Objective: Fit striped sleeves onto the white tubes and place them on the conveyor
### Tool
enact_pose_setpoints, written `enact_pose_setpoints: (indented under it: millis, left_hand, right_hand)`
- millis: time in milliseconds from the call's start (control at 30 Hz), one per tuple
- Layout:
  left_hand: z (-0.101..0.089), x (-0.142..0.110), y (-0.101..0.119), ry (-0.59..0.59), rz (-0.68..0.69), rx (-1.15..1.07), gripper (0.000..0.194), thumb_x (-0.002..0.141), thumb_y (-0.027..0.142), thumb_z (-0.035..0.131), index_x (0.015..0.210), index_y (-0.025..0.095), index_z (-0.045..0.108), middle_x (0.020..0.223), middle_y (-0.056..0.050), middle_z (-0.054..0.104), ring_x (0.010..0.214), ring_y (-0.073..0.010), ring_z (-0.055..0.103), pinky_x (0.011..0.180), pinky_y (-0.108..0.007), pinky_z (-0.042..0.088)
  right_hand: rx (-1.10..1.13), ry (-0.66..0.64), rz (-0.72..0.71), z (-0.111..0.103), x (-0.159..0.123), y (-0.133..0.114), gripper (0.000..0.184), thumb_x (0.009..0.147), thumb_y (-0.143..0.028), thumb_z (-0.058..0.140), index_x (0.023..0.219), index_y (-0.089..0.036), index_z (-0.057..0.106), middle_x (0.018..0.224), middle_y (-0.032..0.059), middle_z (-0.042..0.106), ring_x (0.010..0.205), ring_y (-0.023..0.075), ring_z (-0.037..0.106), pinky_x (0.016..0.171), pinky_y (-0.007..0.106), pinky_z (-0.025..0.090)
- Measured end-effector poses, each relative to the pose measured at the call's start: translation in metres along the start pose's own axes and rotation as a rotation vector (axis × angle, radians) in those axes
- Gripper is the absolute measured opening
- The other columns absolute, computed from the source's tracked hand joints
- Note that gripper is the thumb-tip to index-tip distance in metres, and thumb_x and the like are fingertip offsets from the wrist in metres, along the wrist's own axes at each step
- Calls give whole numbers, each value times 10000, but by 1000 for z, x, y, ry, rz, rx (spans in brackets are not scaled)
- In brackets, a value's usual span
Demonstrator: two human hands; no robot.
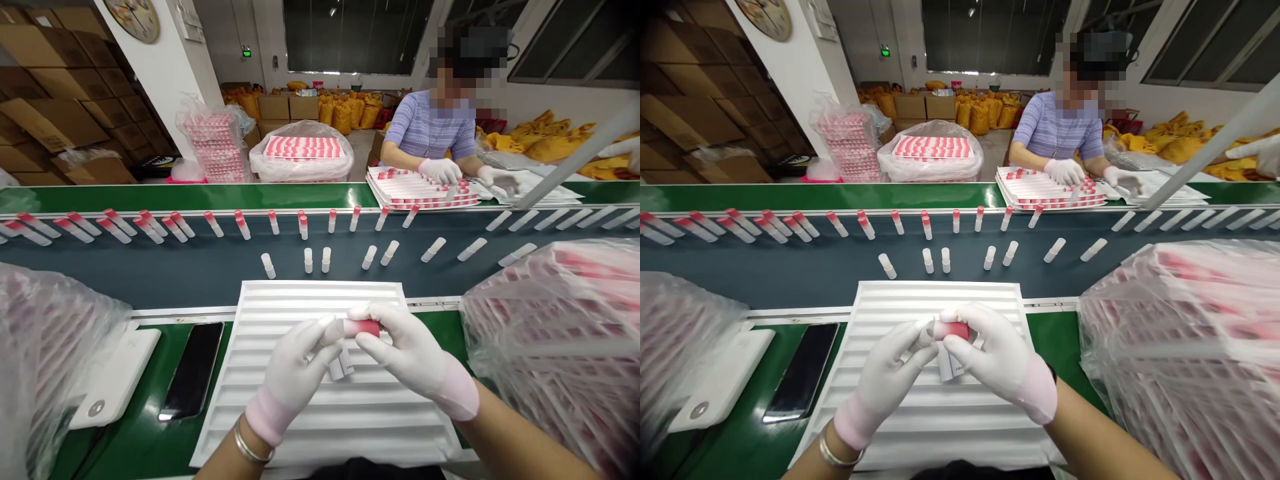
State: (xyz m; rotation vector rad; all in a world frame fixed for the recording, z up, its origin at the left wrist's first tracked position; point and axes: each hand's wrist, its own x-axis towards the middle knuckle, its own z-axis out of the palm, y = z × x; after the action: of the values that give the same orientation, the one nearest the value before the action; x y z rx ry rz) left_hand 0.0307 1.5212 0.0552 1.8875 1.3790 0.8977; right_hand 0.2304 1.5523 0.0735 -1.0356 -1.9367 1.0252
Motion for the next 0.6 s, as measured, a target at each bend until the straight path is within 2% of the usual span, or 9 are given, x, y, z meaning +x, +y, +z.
enact_pose_setpoints:
  millis: [100, 167, 267, 367, 533, 600]
  left_hand:
    - [-8, 4, 1, -128, 34, -103, 149, 911, 185, 506, 917, 239, 645, 799, -11, 646, 803, -184, 581, 780, -296, 449]
    - [-15, 6, 0, -240, 27, -241, 166, 884, 145, 502, 835, 222, 639, 776, -1, 643, 776, -171, 573, 771, -279, 442]
    - [-22, 8, -8, -389, -31, -454, 143, 858, 251, 551, 749, 184, 614, 737, -7, 577, 700, -158, 500, 671, -257, 417]
    - [-26, 10, -18, -539, -78, -598, 287, 839, 442, 600, 745, 171, 619, 684, 0, 497, 664, -155, 442, 634, -262, 402]
    - [-32, 14, -21, -645, -111, -678, 462, 750, 636, 639, 747, 175, 669, 667, -31, 569, 666, -196, 529, 673, -320, 486]
    - [-32, 15, -17, -599, -137, -662, 435, 785, 600, 628, 767, 170, 685, 687, -47, 628, 681, -212, 592, 689, -330, 516]
  right_hand:
    - [-124, -124, -124, -9, 13, -12, 88, 841, -210, 585, 916, -198, 631, 820, 14, 646, 765, 139, 594, 705, 252, 478]
    - [-170, -210, -167, -13, 21, -21, 38, 817, -190, 598, 837, -194, 629, 751, -7, 621, 692, 115, 560, 658, 226, 454]
    - [-170, -272, -239, -13, 29, -31, 60, 809, -230, 626, 769, -186, 621, 678, -26, 589, 617, 94, 511, 604, 210, 419]
    - [-126, -312, -277, -10, 33, -36, 179, 814, -308, 655, 705, -179, 594, 621, -35, 549, 574, 87, 468, 562, 205, 388]
    - [-5, -422, -198, -4, 36, -36, 216, 764, -303, 729, 683, -180, 571, 641, -45, 562, 601, 84, 486, 578, 195, 396]
    - [-32, -394, -156, -1, 37, -36, 188, 752, -270, 735, 698, -181, 577, 634, -51, 562, 589, 83, 484, 570, 198, 386]
